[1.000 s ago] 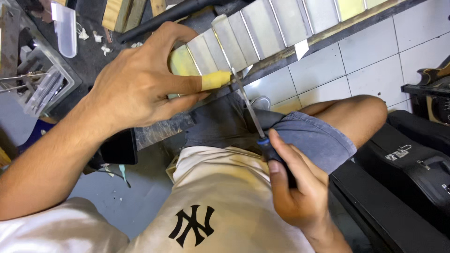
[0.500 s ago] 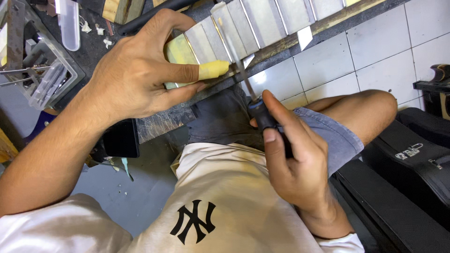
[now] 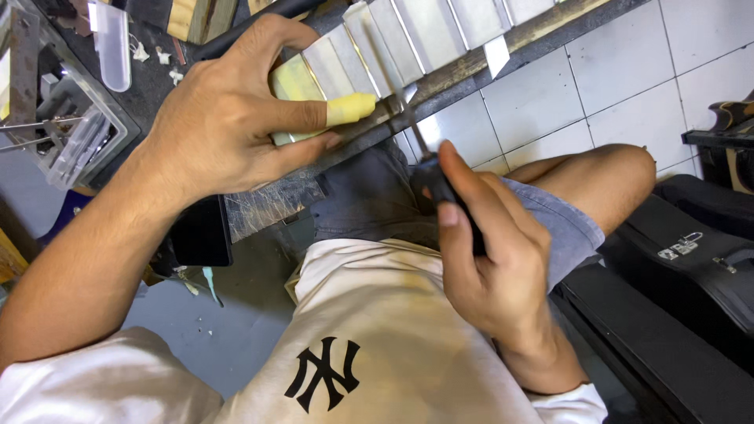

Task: The person uses a metal file to smooth the edges of the frets on a guitar neck. They hold the neck steady with one hand and move the file back and forth along the frets with the other hand.

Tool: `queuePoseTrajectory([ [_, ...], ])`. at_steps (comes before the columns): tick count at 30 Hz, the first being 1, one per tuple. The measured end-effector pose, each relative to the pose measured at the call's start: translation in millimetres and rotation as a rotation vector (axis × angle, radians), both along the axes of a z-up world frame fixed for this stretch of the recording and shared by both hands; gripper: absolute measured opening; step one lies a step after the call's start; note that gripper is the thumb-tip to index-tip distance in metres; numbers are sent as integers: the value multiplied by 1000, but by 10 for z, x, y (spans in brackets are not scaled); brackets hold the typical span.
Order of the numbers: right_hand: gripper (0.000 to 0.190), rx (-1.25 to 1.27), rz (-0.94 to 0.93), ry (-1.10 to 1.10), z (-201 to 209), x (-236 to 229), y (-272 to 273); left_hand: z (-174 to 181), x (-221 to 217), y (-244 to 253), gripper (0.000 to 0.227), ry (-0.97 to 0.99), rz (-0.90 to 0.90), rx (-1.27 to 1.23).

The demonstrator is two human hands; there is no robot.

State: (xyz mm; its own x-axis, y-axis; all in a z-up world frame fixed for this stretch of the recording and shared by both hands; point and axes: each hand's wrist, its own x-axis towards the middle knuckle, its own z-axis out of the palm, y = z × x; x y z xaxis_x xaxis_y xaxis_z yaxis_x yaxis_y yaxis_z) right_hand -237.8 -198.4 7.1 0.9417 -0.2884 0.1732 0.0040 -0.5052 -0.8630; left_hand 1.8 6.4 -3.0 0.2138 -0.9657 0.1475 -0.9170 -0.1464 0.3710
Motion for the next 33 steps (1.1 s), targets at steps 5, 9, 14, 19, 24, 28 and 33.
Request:
queuePoseTrajectory([
  [5, 37, -81, 14, 1, -3, -201, 70, 23, -36, 1, 16, -46, 3, -58],
  [9, 40, -199, 7, 41, -93, -291, 171, 19, -52, 32, 10, -107, 22, -77],
  [14, 47, -426, -64, 142, -147, -460, 299, 69, -93, -26, 12, -182, 32, 31],
  [19, 44, -610, -55, 92, -148, -318, 308, 90, -86, -81, 18, -173, 51, 140],
  [24, 51, -432, 6, 146, -37, 246, 253, 109, -124, -78, 28, -146, 71, 138],
  [28, 50, -370, -10, 138, -49, -95, 236, 100, -108, -82, 24, -153, 80, 169],
  [33, 41, -431, -17, 83, -33, -106, 250, 137, -98, -116, 26, -53, 44, 201],
])
